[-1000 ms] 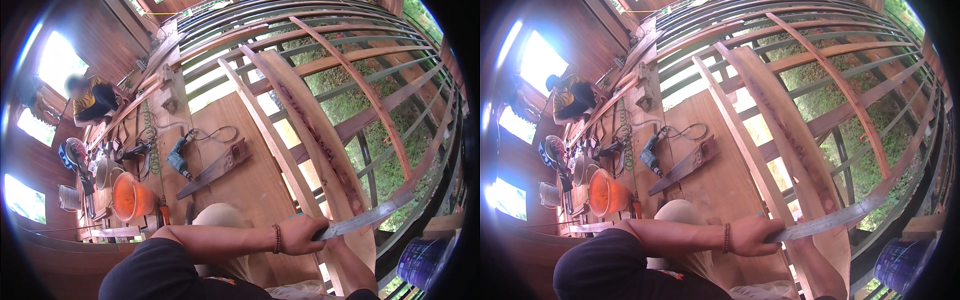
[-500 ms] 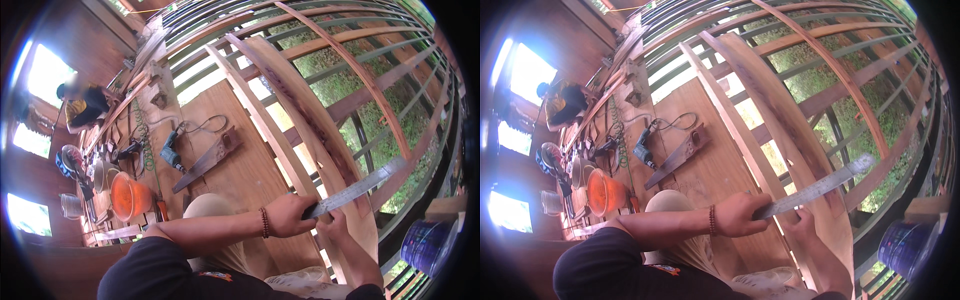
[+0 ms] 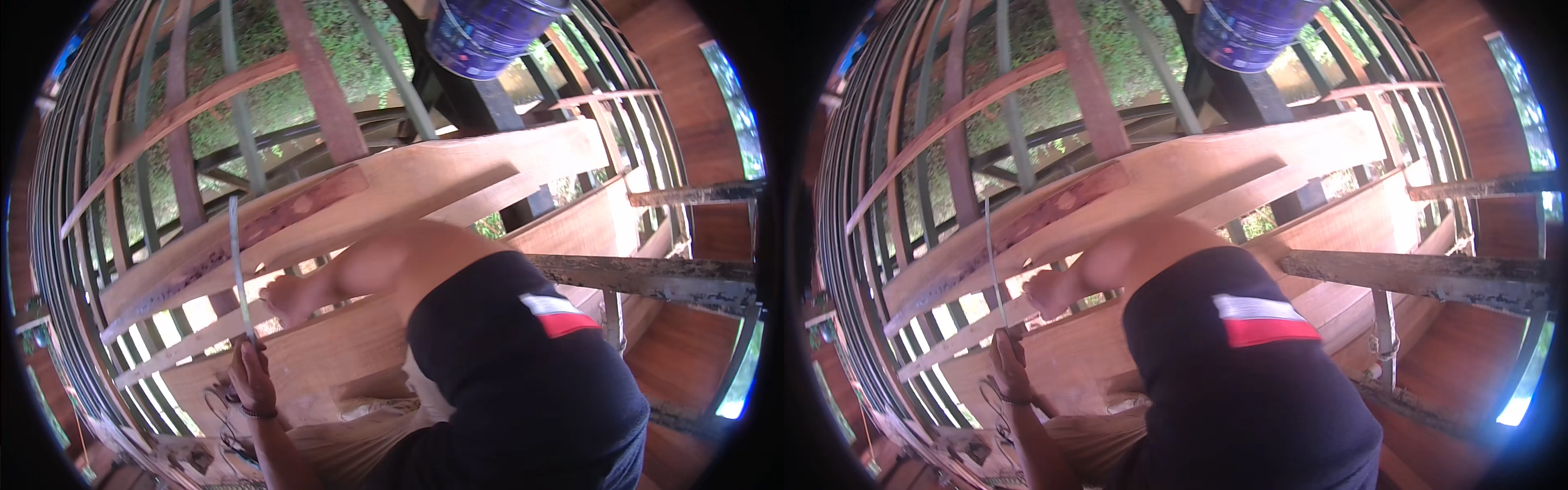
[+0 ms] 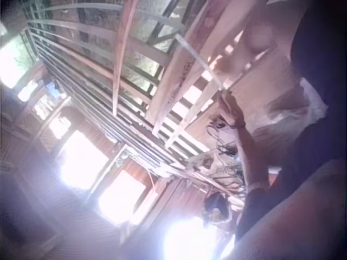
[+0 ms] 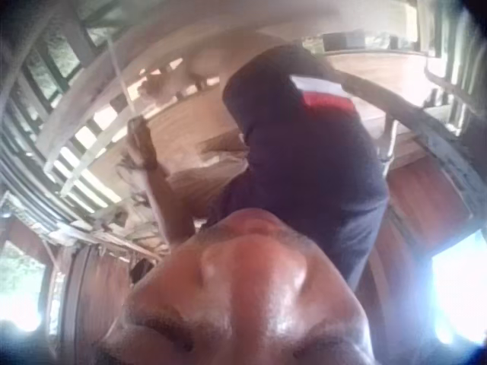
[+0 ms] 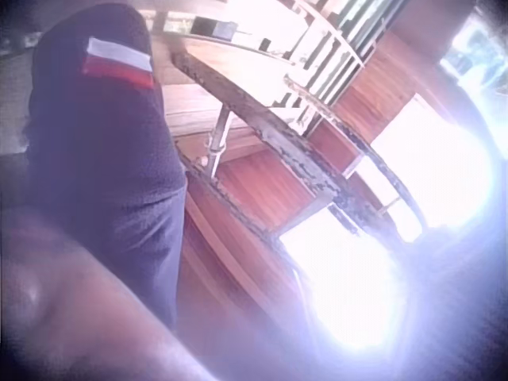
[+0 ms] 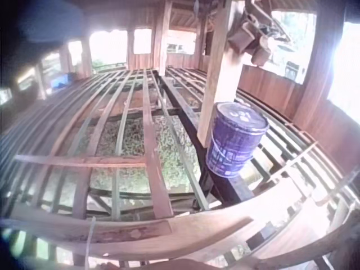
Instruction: The person installs curved wooden panels on a wall using a nail gun, then measures and marks a plank with a square and pencil, and cuts it with a hand saw. The person also uses a circular saw and moves around the construction site.
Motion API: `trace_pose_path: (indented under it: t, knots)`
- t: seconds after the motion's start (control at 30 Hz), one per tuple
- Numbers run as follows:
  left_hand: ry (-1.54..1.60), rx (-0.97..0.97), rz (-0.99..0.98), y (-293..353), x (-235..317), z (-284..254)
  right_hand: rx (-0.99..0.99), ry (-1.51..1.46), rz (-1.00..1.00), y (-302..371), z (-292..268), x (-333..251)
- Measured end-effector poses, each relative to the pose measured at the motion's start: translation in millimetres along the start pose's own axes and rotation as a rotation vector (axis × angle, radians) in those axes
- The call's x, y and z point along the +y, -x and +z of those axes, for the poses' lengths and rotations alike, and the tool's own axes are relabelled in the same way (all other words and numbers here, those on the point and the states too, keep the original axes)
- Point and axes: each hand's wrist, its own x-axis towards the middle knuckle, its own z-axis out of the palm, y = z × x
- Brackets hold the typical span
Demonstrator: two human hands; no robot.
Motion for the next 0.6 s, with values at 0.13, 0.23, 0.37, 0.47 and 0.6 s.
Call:
trace_pose_path:
  t: [0.13, 0.23, 0.37, 0.47, 0.6]
  knots:
    - [-0.550, -0.038, 0.361, -32.5, -23.6, 31.0, -0.021, -0.273, 0.431, 112.5, -44.7, 31.1]
    - [-0.815, -0.306, 0.407, -50.9, -35.7, 79.7, 0.609, -0.467, 0.798, 222.4, -22.1, 49.4]
    - [-0.832, -0.464, 0.656, -62.1, -44.3, 191.7, 1.387, -0.335, 1.153, 352.0, -6.6, 38.1]
    - [-0.753, -0.486, 0.932, -76.0, -38.2, 295.5, 1.617, -0.125, 1.484, 429.3, -28.1, 68.5]
    - [-0.783, -0.546, 1.059, -89.6, -11.9, 393.8, 2.063, -0.603, 1.529, 482.5, -49.0, 106.2]
